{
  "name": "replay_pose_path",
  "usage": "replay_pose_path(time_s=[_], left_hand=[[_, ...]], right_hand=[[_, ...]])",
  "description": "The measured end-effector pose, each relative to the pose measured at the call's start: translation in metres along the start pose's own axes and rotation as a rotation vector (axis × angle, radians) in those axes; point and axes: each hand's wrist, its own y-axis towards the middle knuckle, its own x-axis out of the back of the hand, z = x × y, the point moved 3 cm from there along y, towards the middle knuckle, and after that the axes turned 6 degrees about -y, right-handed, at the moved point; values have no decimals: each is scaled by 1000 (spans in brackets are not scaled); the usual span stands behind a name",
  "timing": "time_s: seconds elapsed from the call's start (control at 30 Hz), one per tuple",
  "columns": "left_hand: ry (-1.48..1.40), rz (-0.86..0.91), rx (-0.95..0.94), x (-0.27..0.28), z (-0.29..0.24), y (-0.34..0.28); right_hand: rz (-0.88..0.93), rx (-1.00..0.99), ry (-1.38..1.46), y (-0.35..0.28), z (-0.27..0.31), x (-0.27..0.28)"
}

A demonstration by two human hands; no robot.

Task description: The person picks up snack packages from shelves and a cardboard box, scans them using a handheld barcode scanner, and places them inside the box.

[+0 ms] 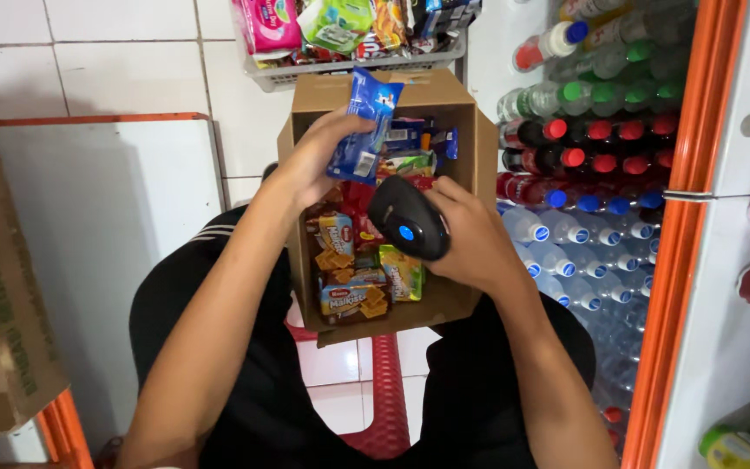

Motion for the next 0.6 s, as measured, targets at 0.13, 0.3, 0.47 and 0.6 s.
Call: replay_pose_path(time_s=[0.13, 0.3, 0.47, 0.6], left_hand=[[32, -7, -25, -3, 1, 7], [1406, -81, -1021, -52, -11, -56], [1568, -16, -1401, -131, 13, -143], [1413, -26, -1457, -184, 31, -219]], right_hand=[[-148, 61, -61, -12, -13, -7], [-320, -333, 778, -17, -50, -20], [-353, -453, 1507, -68, -13, 5], [-515, -283, 1471, -140, 36, 28]])
